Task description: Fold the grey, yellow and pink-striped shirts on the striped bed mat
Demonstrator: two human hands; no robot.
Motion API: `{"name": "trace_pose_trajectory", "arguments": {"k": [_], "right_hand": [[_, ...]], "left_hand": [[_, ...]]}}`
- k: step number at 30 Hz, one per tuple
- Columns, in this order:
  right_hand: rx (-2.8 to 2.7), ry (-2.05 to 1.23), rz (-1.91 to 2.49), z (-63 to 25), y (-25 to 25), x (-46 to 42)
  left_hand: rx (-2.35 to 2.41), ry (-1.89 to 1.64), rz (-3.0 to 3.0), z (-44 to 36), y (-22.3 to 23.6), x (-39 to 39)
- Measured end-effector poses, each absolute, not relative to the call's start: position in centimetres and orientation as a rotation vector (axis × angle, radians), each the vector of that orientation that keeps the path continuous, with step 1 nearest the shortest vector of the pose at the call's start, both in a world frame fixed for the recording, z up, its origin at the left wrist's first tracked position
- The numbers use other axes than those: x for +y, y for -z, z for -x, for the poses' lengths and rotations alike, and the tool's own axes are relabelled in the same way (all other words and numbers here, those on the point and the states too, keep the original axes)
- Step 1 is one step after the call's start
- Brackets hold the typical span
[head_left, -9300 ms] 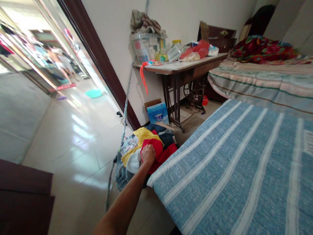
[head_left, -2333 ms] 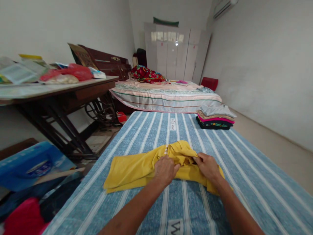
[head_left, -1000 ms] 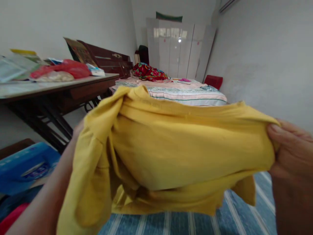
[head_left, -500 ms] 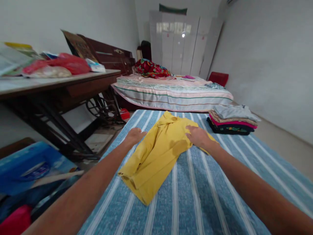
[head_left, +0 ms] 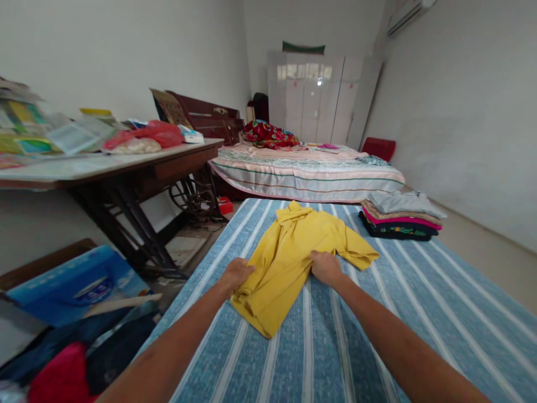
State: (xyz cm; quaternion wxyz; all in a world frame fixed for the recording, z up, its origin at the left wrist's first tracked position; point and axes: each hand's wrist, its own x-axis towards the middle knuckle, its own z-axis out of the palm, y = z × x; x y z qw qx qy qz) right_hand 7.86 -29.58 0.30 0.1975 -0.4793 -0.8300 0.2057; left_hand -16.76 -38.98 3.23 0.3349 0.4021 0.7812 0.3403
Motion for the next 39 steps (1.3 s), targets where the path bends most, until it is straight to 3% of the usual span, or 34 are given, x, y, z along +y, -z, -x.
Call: {"name": "trace_pose_trajectory", "arguments": {"k": [7,11,18,25,33,39], "right_hand": [[-1.681,-0.839,1.416,-14.4,-3.4,-25.5],[-1.278,-1.114,1.394,-18.7,-2.3,-26.8],[-0.864,-1.477,1.24,-19.7,1.1,-32.5],[-0.789,-1.592,1.2,-17.4,2.6,-34.6],[-0.77,-1.446,1.09,-22.0,-0.8,-30.2],[-0.779,-1.454,1.18,-23.1,1.3,-32.7]], "left_hand": [[1.623,-1.196,-0.735,13.9,-6.2,-41.6],[1.33,-1.133,-0.419,11.2,-3.9,-44.5],[1.424,-1.194,-0.385,8.9,-1.7,-46.4],[1.518,-1.166,-0.456,8.3,-2.3,-47.0],[1.331,-1.307,-0.348,9.5,-6.3,-46.9],[1.621,-1.234,-0.308,10.5,-4.1,-48.7]]}}
